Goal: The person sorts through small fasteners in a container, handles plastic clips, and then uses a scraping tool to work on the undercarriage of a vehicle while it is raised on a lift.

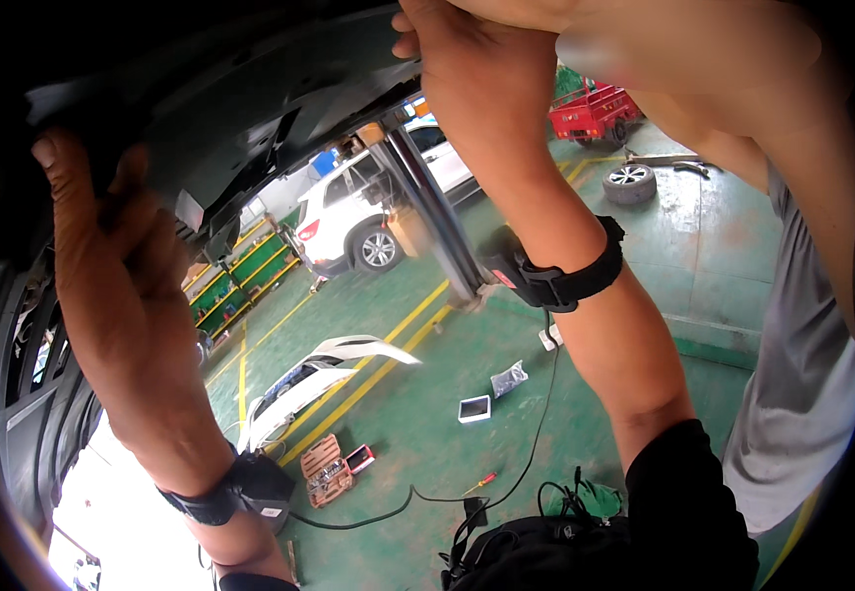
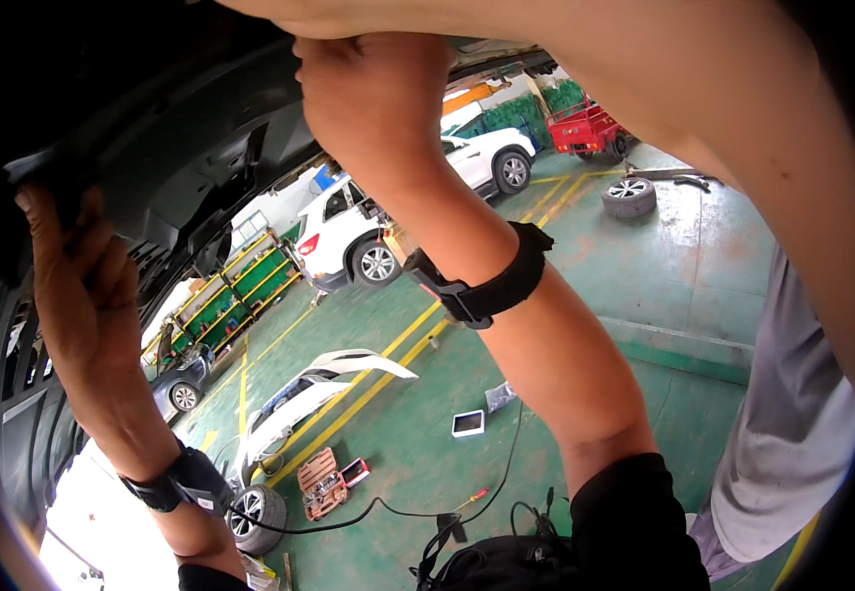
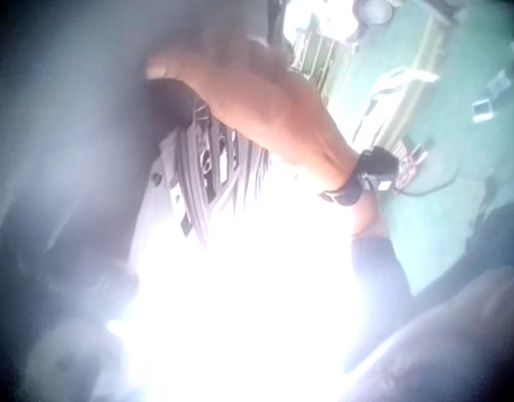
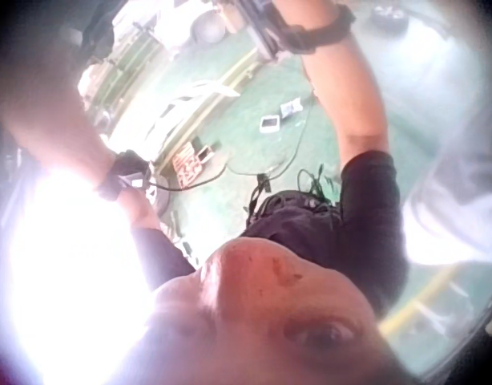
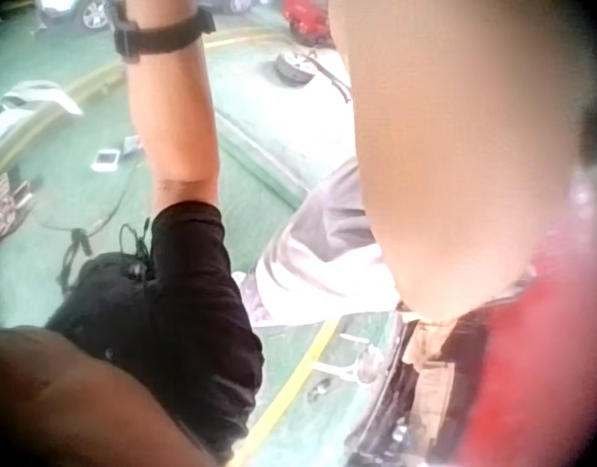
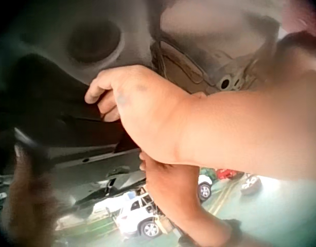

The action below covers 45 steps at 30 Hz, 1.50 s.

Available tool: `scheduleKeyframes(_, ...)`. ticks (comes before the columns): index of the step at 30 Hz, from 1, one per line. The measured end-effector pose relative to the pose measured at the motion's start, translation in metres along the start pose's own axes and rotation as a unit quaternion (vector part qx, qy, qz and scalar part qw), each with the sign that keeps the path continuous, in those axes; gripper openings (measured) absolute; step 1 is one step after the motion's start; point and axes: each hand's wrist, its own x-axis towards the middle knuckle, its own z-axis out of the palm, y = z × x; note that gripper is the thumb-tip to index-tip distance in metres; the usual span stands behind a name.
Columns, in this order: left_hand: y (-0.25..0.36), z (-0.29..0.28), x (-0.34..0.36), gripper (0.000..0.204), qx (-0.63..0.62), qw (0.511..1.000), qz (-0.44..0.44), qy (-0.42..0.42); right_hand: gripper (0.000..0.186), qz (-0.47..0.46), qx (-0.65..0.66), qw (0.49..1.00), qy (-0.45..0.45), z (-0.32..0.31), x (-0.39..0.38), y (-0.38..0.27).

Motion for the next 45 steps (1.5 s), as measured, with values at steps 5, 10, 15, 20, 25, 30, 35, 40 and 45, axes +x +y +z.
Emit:
scheduleKeyframes(5,0.001,0.002,0.001,0.050,-0.029,0.999,-0.009,0.040,0.006,-0.283,-0.177,0.942,0.029,-0.002,0.010,0.014)
scheduleKeyframes(10,0.001,-0.006,0.003,0.050,-0.070,0.997,-0.015,-0.002,0.005,-0.058,-0.029,0.998,0.006,-0.001,0.001,0.007)
scheduleKeyframes(15,0.004,-0.010,0.006,0.051,-0.098,0.994,-0.029,-0.041,0.007,0.024,0.058,0.998,-0.030,-0.009,-0.004,-0.007)
scheduleKeyframes(20,0.003,-0.002,0.002,0.053,-0.055,0.998,-0.010,0.037,0.010,-0.005,0.091,0.994,-0.059,-0.020,-0.002,-0.005)
scheduleKeyframes(25,0.004,0.002,-0.004,0.055,-0.024,1.000,-0.012,0.015,0.018,-0.006,0.041,0.997,-0.058,-0.023,-0.011,-0.008)
scheduleKeyframes(30,0.008,0.001,-0.005,0.058,-0.010,0.999,-0.040,-0.002,0.018,-0.004,0.073,0.994,-0.079,-0.010,-0.029,-0.018)
scheduleKeyframes(35,0.009,0.001,-0.005,0.061,0.008,0.999,-0.038,0.006,0.017,0.014,0.075,0.993,-0.090,-0.002,-0.037,-0.025)
scheduleKeyframes(40,0.007,0.001,-0.006,0.068,0.043,0.999,-0.027,0.016,0.015,-0.011,0.110,0.988,-0.110,0.000,-0.047,-0.042)
scheduleKeyframes(45,0.007,0.003,-0.006,0.066,0.049,0.998,-0.027,0.010,0.017,-0.029,0.119,0.983,-0.140,0.013,-0.051,-0.062)
